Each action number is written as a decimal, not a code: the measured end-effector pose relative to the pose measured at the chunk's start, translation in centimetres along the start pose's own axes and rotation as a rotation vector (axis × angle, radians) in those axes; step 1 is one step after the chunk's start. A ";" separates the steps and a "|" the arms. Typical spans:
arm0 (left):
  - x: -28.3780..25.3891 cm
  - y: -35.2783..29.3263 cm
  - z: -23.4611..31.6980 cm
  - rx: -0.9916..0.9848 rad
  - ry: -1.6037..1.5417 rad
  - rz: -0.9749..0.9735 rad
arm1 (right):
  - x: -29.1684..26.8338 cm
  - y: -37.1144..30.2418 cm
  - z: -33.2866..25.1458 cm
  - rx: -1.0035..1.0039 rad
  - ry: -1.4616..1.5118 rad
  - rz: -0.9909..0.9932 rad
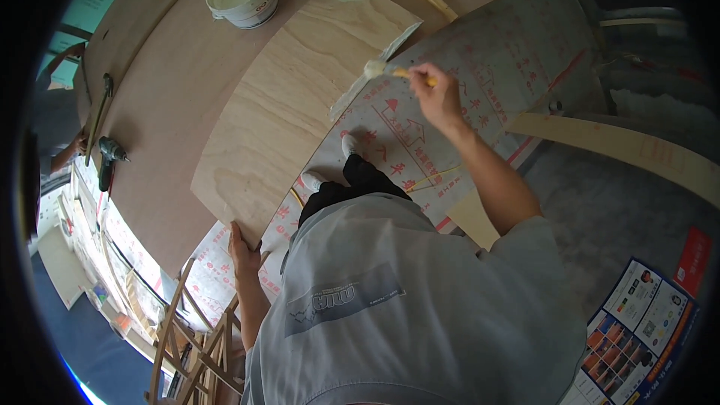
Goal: Apply glue to a wooden board and install it onto a structure using a nail gun.
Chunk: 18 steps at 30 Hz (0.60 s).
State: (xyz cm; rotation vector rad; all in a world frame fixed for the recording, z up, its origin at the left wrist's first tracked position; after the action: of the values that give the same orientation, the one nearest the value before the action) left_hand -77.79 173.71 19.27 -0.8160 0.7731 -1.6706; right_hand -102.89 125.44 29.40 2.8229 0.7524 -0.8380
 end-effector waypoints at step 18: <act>-0.4 0.4 -0.1 0.014 -0.002 -0.006 | -7.6 12.2 4.5 0.078 0.016 0.104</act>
State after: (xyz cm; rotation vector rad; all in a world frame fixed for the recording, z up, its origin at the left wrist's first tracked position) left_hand -77.56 173.97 18.84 -0.8108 0.7573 -1.6787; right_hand -104.70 110.45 29.16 2.9110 0.5814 -0.8474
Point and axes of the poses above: each hand's wrist, its own y-axis towards the middle knuckle, its own x-axis out of the palm, z = x × y, the point moved 1 cm from there along y, towards the middle knuckle
